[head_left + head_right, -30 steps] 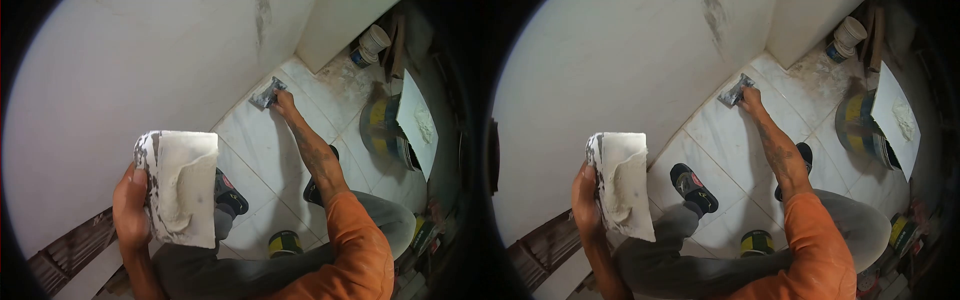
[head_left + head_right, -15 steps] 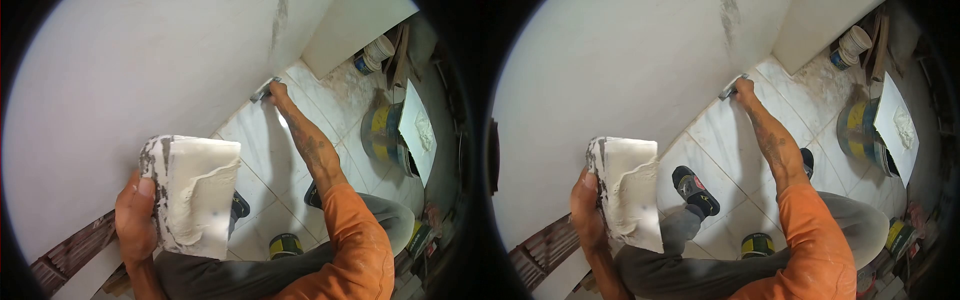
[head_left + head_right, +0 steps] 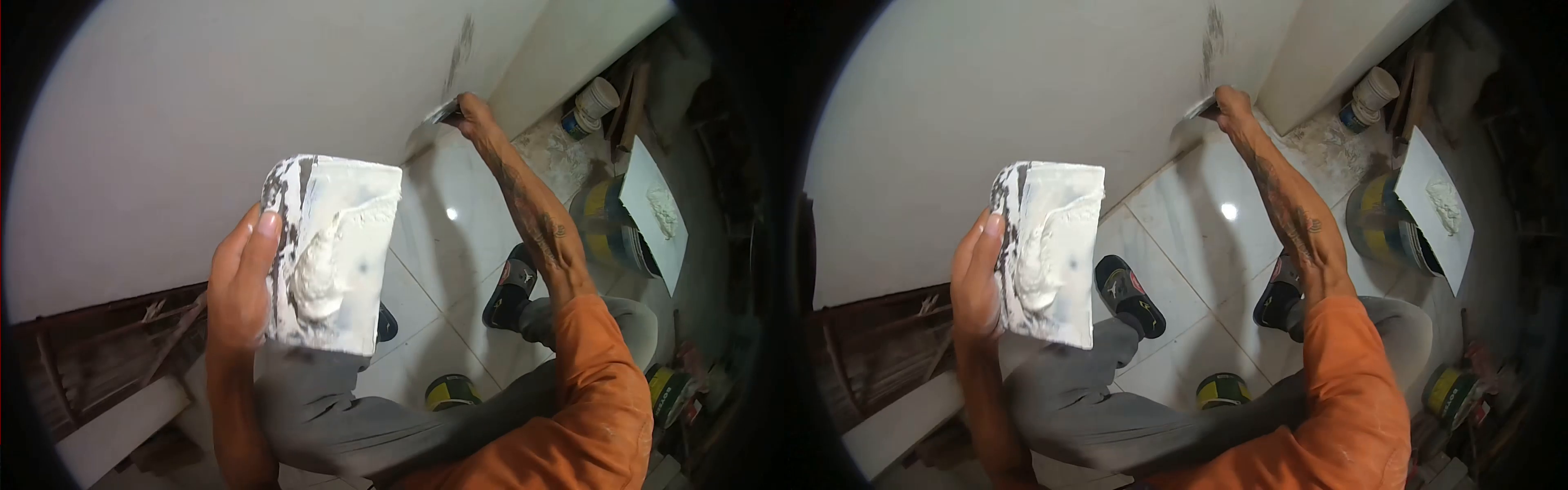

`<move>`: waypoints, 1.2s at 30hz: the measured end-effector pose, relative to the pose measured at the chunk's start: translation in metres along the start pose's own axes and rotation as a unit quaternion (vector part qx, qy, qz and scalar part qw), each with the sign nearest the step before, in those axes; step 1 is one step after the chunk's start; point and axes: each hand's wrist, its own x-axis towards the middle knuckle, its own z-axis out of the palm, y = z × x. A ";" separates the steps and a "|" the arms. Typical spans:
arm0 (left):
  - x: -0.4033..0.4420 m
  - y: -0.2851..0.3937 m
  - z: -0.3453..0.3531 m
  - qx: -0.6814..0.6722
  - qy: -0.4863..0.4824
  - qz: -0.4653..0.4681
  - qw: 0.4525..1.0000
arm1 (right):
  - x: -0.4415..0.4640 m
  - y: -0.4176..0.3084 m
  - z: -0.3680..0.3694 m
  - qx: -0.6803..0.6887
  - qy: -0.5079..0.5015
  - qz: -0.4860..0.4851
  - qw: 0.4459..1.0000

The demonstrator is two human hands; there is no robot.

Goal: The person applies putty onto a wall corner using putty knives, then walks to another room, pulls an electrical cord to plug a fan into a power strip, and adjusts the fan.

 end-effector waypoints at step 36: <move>0.017 -0.025 0.003 -0.082 -0.067 0.018 0.994 | -0.348 -0.113 0.082 -0.596 -0.429 -0.642 0.221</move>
